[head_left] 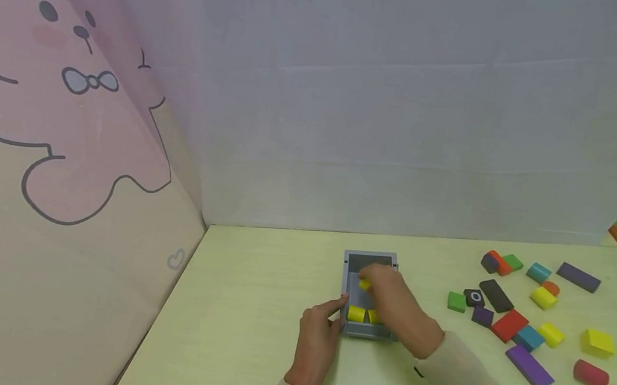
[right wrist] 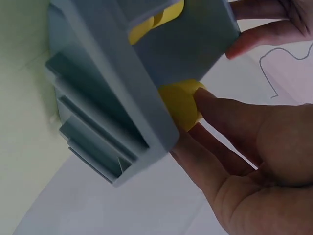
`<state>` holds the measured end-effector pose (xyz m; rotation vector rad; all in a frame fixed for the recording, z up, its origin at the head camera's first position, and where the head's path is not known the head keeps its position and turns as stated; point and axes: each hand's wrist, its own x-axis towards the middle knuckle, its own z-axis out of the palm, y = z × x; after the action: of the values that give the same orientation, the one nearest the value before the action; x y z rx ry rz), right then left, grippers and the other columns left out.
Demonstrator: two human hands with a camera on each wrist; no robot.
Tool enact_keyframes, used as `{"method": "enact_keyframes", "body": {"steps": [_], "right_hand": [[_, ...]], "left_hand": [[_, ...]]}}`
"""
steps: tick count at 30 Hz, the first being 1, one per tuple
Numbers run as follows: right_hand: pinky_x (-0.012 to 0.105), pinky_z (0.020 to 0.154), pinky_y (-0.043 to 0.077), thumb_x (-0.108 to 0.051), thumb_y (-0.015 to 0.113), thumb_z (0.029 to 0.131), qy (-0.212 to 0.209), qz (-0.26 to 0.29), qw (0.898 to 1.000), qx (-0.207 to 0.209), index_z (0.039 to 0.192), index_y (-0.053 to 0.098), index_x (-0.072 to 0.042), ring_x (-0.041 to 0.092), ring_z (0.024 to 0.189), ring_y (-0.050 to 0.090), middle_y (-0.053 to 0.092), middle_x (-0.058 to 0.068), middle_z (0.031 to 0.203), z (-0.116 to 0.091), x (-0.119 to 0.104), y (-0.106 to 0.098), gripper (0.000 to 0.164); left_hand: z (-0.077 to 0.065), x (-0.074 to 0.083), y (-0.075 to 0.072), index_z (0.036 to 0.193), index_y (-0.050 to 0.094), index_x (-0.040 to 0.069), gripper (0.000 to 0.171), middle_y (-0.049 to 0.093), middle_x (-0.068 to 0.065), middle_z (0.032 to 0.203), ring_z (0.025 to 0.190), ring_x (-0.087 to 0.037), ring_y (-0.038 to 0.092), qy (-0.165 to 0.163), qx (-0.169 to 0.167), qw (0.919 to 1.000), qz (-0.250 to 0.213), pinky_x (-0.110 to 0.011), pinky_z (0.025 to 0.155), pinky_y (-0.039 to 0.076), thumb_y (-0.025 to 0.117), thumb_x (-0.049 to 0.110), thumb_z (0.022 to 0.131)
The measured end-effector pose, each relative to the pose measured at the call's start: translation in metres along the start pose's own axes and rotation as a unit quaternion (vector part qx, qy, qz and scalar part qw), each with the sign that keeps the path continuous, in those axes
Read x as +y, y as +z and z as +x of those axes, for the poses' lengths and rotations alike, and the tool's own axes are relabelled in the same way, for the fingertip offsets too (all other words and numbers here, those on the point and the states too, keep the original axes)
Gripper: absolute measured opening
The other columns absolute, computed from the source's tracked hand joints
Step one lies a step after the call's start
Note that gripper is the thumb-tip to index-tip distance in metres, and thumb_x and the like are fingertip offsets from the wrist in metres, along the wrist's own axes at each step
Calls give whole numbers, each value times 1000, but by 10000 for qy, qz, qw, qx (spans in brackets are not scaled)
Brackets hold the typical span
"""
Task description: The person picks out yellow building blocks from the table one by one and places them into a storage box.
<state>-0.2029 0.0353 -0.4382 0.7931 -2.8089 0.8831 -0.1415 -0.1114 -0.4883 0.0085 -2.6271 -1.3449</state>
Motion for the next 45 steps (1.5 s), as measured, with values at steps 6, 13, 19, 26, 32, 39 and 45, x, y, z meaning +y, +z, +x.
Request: {"method": "enact_keyframes", "body": {"steps": [6, 13, 19, 26, 32, 39, 45], "right_hand": [[43, 85, 46, 17, 61, 74, -94, -86, 9998, -129, 104, 60, 1, 27, 97, 54, 61, 13, 102, 2, 1, 8, 34], [42, 77, 50, 17, 60, 72, -207, -231, 9994, -137, 93, 66, -3, 23, 88, 58, 64, 11, 93, 7, 5, 19, 29], [38, 69, 50, 9, 64, 75, -107, -60, 9998, -156, 80, 65, -10, 15, 76, 56, 65, 4, 83, 10, 8, 26, 20], [32, 57, 41, 5, 65, 77, -113, 79, 9997, -189, 73, 61, -11, 12, 61, 43, 54, -2, 67, 10, 7, 29, 17], [32, 55, 39, 5, 64, 78, -58, 97, 9995, -298, 71, 60, -10, 13, 59, 42, 53, 0, 65, 9, 5, 31, 17], [31, 54, 38, 5, 64, 78, -104, -2, 9995, -290, 69, 59, -11, 12, 59, 41, 52, -1, 65, 8, 7, 35, 19], [31, 55, 41, 4, 67, 76, -185, -167, 9994, -253, 72, 61, -11, 10, 60, 44, 55, -2, 67, 8, 8, 39, 17]], "left_hand": [[1, -1, 0, 115, 62, 20, 46, 61, -3, 112, 53, -6, 55, -16, 11, 10000, -20, -21, 44, 40, 68, -4, 76], [2, -1, 1, 114, 63, 19, 47, 61, -4, 112, 54, -5, 55, 98, 106, 9999, -27, -21, 44, 42, 68, -6, 74], [3, -1, 0, 114, 63, 18, 47, 62, -4, 111, 56, -6, 57, 192, 127, 9997, -12, -20, 45, 42, 68, -7, 74], [4, 0, 0, 114, 63, 17, 46, 61, -6, 111, 50, -3, 53, 199, 117, 9997, -30, -20, 42, 39, 67, -7, 74], [3, -1, 1, 114, 63, 17, 46, 61, -6, 112, 49, -5, 54, 175, 79, 9998, -84, -20, 41, 38, 67, -7, 75], [2, -2, 1, 114, 62, 19, 47, 61, -5, 112, 47, -3, 51, 131, 60, 9999, -78, -20, 41, 38, 67, -6, 75], [2, -3, 1, 113, 63, 18, 46, 61, -4, 112, 51, -1, 53, 143, 102, 9998, -19, -20, 43, 40, 68, -7, 75]]}}
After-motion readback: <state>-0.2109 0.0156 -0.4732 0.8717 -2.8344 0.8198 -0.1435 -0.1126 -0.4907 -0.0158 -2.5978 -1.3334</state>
